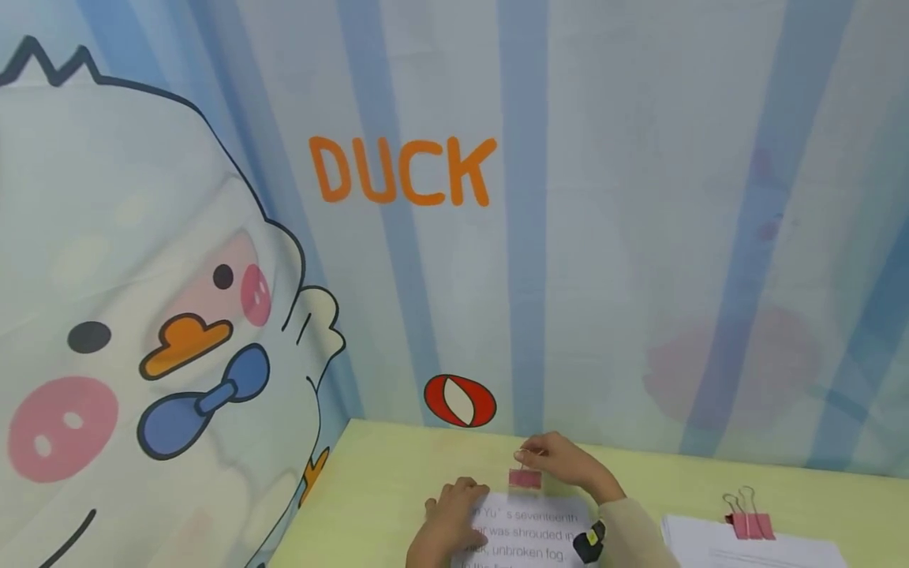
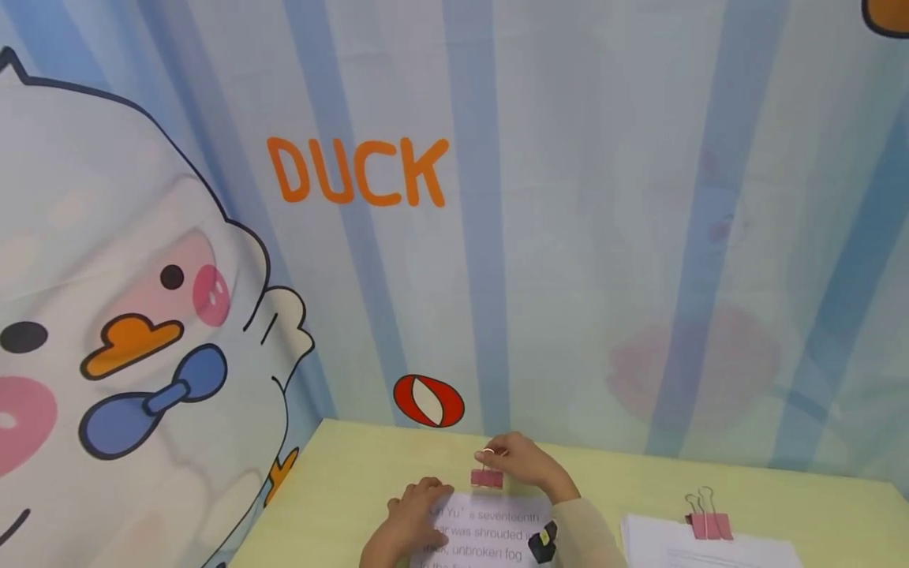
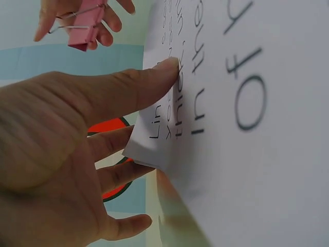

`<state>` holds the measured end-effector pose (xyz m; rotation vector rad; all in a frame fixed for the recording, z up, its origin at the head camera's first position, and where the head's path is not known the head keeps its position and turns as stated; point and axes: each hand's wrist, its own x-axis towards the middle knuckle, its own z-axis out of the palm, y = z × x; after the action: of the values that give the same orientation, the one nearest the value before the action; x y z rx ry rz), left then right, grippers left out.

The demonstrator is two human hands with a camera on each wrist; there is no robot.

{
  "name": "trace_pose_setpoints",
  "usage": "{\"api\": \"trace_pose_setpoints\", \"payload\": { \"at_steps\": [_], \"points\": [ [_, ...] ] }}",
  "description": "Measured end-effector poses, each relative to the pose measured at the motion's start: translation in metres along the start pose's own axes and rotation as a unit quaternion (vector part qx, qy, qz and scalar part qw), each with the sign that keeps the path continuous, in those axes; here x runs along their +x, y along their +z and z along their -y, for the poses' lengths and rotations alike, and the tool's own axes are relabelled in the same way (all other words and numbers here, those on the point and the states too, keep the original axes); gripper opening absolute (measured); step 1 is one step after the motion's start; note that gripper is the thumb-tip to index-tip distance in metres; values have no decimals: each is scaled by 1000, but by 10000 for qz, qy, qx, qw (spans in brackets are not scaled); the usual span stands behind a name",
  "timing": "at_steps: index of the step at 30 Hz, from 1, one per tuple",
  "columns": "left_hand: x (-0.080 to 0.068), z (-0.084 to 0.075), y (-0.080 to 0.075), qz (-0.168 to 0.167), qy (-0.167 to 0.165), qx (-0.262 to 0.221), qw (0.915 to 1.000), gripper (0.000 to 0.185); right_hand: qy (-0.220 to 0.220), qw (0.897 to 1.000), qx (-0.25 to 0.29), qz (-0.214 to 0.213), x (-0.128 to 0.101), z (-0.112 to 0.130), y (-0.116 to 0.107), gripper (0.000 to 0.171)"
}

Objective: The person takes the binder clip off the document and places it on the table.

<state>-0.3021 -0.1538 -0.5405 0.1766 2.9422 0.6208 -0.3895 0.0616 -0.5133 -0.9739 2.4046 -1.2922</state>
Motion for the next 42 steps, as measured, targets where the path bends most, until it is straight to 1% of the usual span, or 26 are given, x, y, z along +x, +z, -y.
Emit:
{"api": "trace_pose_setpoints", "payload": {
  "at_steps": [2, 6, 9, 11, 15, 22, 25, 30, 34, 36, 40, 42],
  "points": [
    [0, 0, 1, -26, 23, 18, 10000, 62, 74, 9999, 128, 67, -3, 2, -5, 41],
    [0, -2, 1, 18, -81, -63, 9999, 62, 227, 9992, 297, 147, -9, 7, -15, 39],
    [0, -4, 1, 3, -156, -194, 9997, 61, 256, 9992, 290, 96, -13, 11, -21, 38],
    [0, -5, 0, -55, -147, -252, 9996, 61, 291, 9993, 245, 26, -15, 13, -26, 39],
    [0, -7, -1, -108, -66, -246, 9996, 62, 365, 9991, 226, -61, -23, 15, -33, 42],
    [-2, -8, -3, -32, 110, -67, 9999, 63, 567, 9962, 665, 26, -41, 14, -44, 39],
    [-3, -7, -1, -43, 141, -93, 9998, 66, 646, 9959, 638, 12, -49, 14, -48, 42],
    [-3, -6, 0, -198, 171, -166, 9995, 75, 703, 9958, 586, 12, -58, 12, -56, 44],
    [-3, -7, 1, -285, 89, -216, 9993, 79, 738, 9958, 539, -13, -65, 10, -60, 42],
    [-4, -7, 2, -318, -3, -380, 9988, 79, 794, 9951, 594, 37, -70, 9, -61, 44],
    [-6, -9, 1, -288, -201, -746, 9966, 69, 941, 9926, 770, 68, -81, 5, -62, 45],
    [-5, -9, 1, -244, -250, -819, 9960, 62, 989, 9917, 818, 40, -86, 2, -63, 45]
  ]
}}
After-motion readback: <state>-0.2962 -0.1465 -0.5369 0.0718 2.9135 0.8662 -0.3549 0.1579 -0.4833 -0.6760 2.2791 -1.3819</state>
